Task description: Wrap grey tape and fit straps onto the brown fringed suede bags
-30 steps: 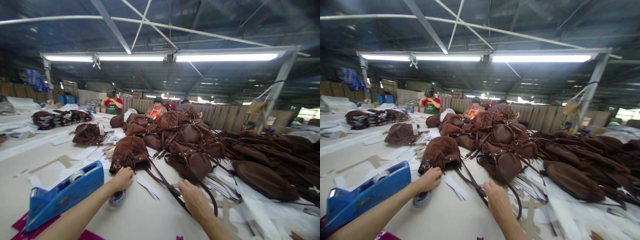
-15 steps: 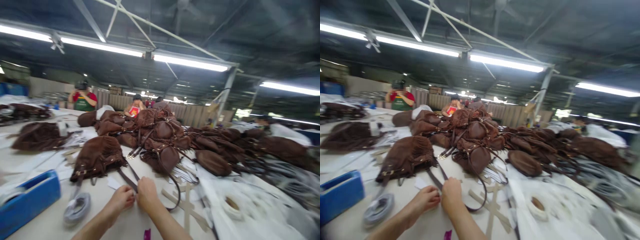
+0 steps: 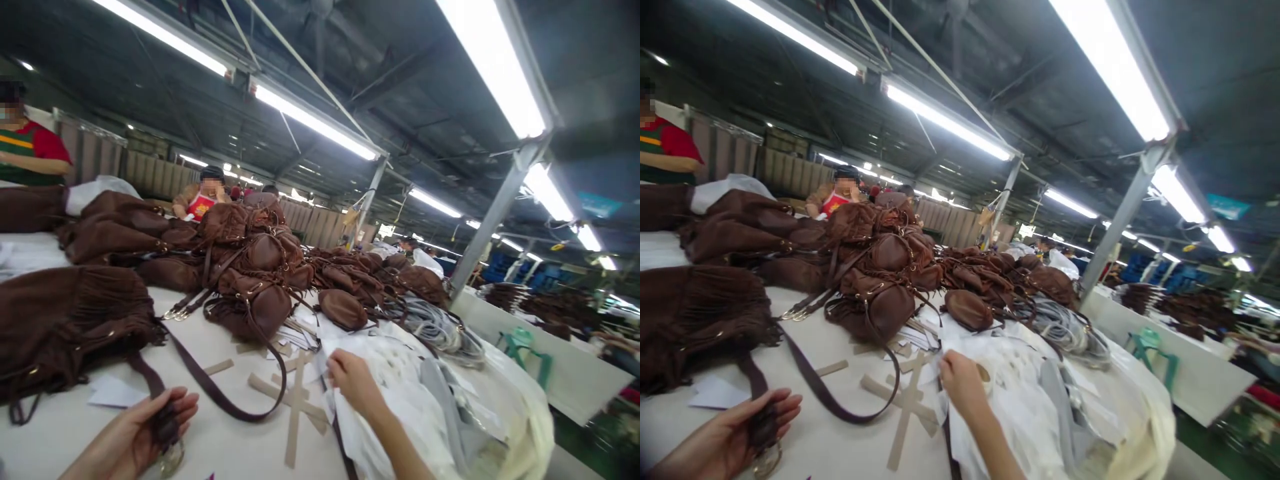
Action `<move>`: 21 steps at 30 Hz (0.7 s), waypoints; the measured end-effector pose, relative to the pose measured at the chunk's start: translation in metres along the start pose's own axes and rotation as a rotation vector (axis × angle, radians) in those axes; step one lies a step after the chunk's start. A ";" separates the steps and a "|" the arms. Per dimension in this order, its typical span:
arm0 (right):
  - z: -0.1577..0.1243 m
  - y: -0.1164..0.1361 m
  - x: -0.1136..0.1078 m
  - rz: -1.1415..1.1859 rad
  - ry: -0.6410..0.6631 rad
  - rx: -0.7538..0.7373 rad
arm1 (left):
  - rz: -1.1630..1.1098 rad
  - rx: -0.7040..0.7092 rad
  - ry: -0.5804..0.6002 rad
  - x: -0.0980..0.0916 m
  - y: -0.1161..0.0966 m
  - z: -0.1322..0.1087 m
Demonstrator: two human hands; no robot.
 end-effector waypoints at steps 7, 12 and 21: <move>-0.050 -0.091 0.002 -0.339 0.165 0.065 | 0.137 -0.046 0.036 -0.001 0.010 0.011; -0.075 -0.095 0.020 -0.452 0.152 0.110 | 0.516 0.693 -0.288 -0.022 -0.064 -0.006; -0.068 -0.106 0.003 -0.150 0.050 0.193 | 1.090 1.430 0.780 0.193 0.049 -0.170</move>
Point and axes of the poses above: each hand's wrist, its own z-axis towards the middle knuckle, its own x-axis out of the palm, y = z × x, the point moved 10 cm from there along z, towards the middle knuckle, and after that the axes turned 13 degrees about -y, right-handed, at the moved point
